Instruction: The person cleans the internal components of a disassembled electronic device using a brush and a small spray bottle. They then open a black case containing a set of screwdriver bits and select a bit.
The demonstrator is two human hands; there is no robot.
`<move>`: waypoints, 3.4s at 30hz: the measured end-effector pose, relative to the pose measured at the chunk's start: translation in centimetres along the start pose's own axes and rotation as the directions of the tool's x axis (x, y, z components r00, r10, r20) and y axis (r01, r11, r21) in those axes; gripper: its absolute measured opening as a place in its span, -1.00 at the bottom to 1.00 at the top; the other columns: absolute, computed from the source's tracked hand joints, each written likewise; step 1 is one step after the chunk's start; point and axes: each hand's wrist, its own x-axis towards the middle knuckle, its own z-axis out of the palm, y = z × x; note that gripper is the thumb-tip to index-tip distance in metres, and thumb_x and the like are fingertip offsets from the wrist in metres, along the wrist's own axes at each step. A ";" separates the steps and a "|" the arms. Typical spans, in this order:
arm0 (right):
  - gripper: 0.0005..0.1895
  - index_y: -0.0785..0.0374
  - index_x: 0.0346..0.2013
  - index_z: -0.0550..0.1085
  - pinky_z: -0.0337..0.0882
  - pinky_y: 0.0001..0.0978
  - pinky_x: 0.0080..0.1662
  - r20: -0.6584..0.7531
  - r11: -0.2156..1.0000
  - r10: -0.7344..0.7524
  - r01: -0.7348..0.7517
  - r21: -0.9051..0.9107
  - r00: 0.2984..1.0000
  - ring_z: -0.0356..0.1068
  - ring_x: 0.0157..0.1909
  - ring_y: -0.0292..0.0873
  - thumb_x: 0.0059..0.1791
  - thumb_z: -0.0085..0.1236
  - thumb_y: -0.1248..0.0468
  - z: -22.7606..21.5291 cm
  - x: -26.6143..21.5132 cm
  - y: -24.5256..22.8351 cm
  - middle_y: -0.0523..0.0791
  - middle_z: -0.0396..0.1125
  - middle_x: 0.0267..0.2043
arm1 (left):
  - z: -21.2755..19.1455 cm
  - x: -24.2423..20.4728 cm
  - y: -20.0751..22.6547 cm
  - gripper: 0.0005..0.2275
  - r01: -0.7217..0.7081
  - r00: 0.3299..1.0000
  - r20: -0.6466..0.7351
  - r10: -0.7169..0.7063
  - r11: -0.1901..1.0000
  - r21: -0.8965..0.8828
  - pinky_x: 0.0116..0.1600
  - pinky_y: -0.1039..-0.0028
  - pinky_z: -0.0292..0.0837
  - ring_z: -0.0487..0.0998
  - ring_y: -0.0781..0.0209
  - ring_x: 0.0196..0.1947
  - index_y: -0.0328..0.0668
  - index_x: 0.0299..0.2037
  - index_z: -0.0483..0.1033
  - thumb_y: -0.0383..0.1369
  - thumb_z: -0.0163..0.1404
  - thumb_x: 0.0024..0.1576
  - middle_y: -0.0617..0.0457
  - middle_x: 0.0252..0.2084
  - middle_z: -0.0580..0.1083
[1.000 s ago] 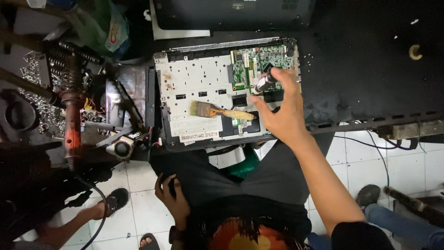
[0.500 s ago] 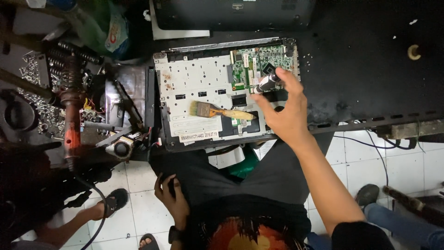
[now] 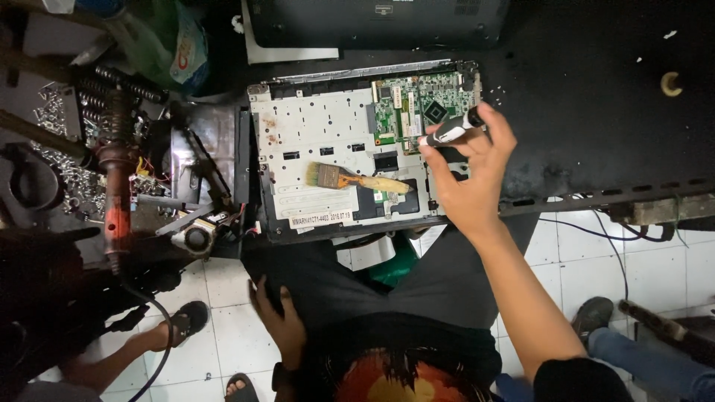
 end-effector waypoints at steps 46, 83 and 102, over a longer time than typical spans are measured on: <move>-0.13 0.25 0.35 -0.04 0.61 -0.11 0.05 -0.319 0.964 0.215 -0.252 -0.081 0.923 0.57 -0.18 0.02 -0.10 0.25 0.58 -6.8 -23.0 4.5 0.20 0.46 -0.18 | 23.6 6.2 35.5 -0.95 -0.933 0.223 0.411 0.884 0.315 -0.172 -0.19 0.28 0.36 0.31 -0.03 -0.26 -0.08 -0.29 0.68 -0.41 0.15 0.19 0.07 -0.24 0.32; -0.19 -0.01 0.20 -0.15 0.67 0.14 -0.13 -0.344 0.983 -0.141 0.092 -0.156 0.928 0.46 -0.23 0.22 -0.04 0.10 0.64 -6.5 -13.1 0.6 0.34 0.24 -0.16 | -2.6 -2.2 24.9 -0.78 -0.111 0.288 0.877 0.384 0.923 -0.368 -0.05 0.34 0.43 0.58 0.14 -0.18 -0.13 -0.15 0.65 -0.22 -0.02 0.27 0.04 -0.22 0.58; -0.25 -0.23 0.45 -0.18 0.52 -0.28 -0.05 0.035 0.965 0.108 -0.113 0.235 0.994 0.50 -0.16 -0.05 0.28 0.12 0.38 4.3 8.8 5.3 0.15 0.38 0.08 | 0.2 -2.2 -1.7 -0.42 0.176 0.981 0.049 -0.186 0.971 0.162 0.48 0.05 -0.05 -0.01 -0.26 0.50 0.23 0.35 0.32 -0.03 0.06 0.08 -0.27 0.49 0.00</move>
